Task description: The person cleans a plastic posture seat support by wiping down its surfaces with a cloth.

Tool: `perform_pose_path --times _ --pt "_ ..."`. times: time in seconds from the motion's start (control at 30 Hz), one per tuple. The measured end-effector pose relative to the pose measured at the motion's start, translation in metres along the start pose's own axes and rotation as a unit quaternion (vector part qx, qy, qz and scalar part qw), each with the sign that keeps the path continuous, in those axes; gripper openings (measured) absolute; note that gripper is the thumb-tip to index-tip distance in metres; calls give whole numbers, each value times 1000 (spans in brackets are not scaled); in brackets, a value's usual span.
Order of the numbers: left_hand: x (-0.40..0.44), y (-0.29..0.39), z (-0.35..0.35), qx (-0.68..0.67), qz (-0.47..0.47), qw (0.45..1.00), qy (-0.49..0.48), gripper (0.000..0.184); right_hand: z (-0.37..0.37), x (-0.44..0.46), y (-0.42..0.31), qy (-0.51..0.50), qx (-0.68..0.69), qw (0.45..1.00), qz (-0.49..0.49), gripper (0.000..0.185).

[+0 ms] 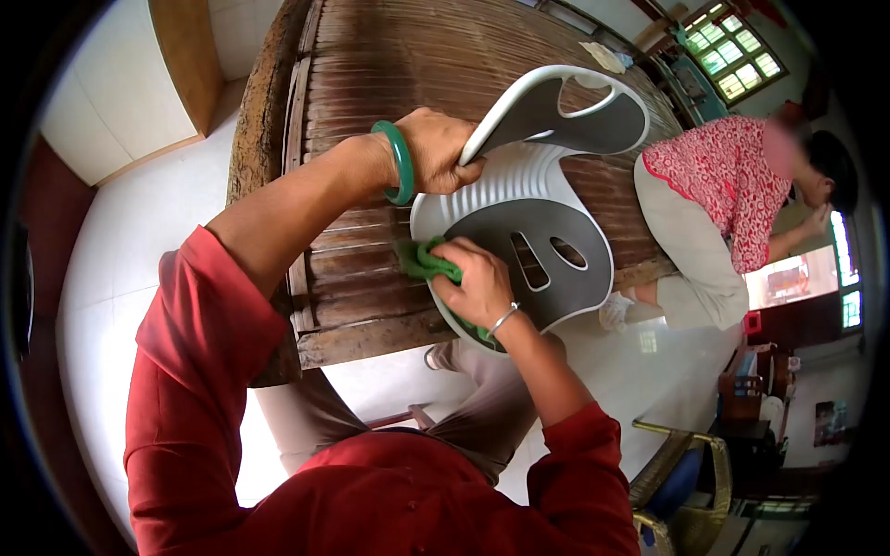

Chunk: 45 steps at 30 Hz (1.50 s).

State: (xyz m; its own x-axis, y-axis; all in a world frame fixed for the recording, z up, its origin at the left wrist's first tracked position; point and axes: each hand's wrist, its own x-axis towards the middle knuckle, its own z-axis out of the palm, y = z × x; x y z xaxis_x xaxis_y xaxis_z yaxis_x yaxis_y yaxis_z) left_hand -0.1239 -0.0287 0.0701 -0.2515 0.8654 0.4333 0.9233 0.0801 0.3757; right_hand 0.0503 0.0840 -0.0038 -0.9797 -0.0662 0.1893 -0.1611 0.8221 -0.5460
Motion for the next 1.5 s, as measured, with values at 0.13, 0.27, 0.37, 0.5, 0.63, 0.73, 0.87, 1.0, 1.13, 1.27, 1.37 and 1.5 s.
perform_pose_path --times 0.13,0.27,0.37,0.5,0.63,0.73,0.87,1.0,1.13,1.27,1.37,1.5 --pt "1 8 1 9 14 1000 -4 13 -7 -38 -30 -55 -27 998 -6 24" --pt "0 8 1 10 29 999 -12 12 -12 -59 -33 -57 -20 998 4 24" --pt "1 9 3 19 8 1000 -15 12 -26 -57 -11 -86 135 987 20 26" --pt "0 10 7 28 11 999 17 12 -30 -21 6 118 113 984 68 24" --pt "0 16 9 34 9 999 32 17 11 24 27 129 -14 990 62 28" --pt "2 13 6 44 -16 999 13 20 23 31 18 113 -65 989 65 28" --pt "2 11 7 41 -39 998 10 28 12 16 10 48 -51 996 50 25" --pt "0 21 6 40 -48 998 9 45 0 11 16 14 -17 1000 12 25" --pt "2 28 11 44 -2 999 27 52 11 24 14 34 -100 991 88 26" --pt "12 34 11 52 -24 998 -4 58 16 49 20 39 -184 960 208 29" --pt "9 35 2 71 -70 993 -59 66 21 49 36 83 -131 971 182 31" --pt "11 39 0 85 -77 989 -90 65 27 54 41 145 -155 951 225 29"
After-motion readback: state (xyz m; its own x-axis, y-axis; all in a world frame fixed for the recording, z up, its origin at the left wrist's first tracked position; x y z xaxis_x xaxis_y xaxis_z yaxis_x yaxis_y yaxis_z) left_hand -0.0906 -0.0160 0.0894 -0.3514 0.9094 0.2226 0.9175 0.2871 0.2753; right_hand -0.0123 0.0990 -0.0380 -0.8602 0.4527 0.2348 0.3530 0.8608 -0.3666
